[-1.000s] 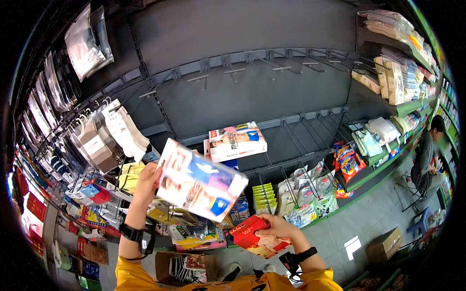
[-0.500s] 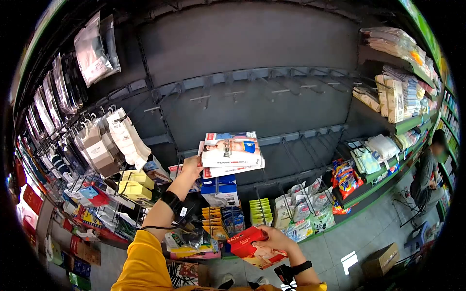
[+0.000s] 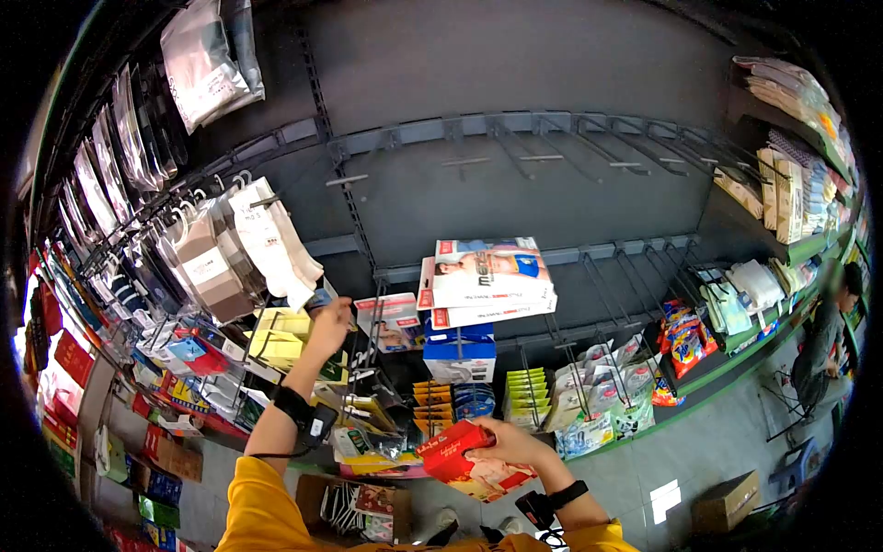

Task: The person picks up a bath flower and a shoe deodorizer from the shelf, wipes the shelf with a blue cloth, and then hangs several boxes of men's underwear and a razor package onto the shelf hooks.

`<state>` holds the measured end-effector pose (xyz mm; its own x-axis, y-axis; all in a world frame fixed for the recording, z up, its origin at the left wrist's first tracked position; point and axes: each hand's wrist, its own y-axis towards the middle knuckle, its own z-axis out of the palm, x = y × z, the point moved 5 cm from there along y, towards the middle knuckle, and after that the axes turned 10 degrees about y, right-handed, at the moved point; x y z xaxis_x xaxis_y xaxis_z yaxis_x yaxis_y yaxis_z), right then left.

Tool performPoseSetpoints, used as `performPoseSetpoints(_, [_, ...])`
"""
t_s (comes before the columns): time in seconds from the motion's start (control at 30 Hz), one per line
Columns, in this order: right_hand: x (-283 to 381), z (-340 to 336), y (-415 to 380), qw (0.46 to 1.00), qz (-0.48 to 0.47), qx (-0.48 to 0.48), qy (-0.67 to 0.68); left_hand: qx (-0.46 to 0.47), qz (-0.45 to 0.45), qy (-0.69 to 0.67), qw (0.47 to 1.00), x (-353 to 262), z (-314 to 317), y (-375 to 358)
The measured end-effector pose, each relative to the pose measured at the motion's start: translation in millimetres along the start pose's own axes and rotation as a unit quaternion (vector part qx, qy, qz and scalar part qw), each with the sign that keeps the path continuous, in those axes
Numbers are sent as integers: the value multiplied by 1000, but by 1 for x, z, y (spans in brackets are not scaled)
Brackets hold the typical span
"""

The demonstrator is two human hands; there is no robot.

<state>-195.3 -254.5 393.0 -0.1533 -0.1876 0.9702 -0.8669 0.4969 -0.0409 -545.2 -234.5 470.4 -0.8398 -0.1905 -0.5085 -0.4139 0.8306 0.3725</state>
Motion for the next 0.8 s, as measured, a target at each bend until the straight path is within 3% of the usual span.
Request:
performPoseSetpoints(0.1, [3,5,6,1000,-17,7,3,-22,98,49,994,17,30,-2])
performPoseSetpoints(0.3, [-5,13,11,999,8,-33,15,-88,184,225,953,13,54,18])
performPoseSetpoints(0.37, [-2,15,10,998,48,-43,9,-60,142,217,964,16,58,27])
performPoseSetpoints(0.43, [0,18,8,998,-14,-69,3,-90,180,195,960,6,53,30])
performPoseSetpoints(0.5, [-8,16,6,997,12,-71,-8,-9,134,197,971,7,58,35])
performPoseSetpoints(0.57, [-11,19,4,997,37,-70,-17,-40,158,164,973,11,59,34])
performPoseSetpoints(0.63, [-8,19,3,995,59,-70,-36,17,95,140,985,16,61,33])
performPoseSetpoints(0.67, [-7,20,3,995,59,-70,-35,-6,131,128,983,17,59,26])
performPoseSetpoints(0.8, [-3,23,5,997,38,-60,-27,31,129,128,983,-5,32,-1])
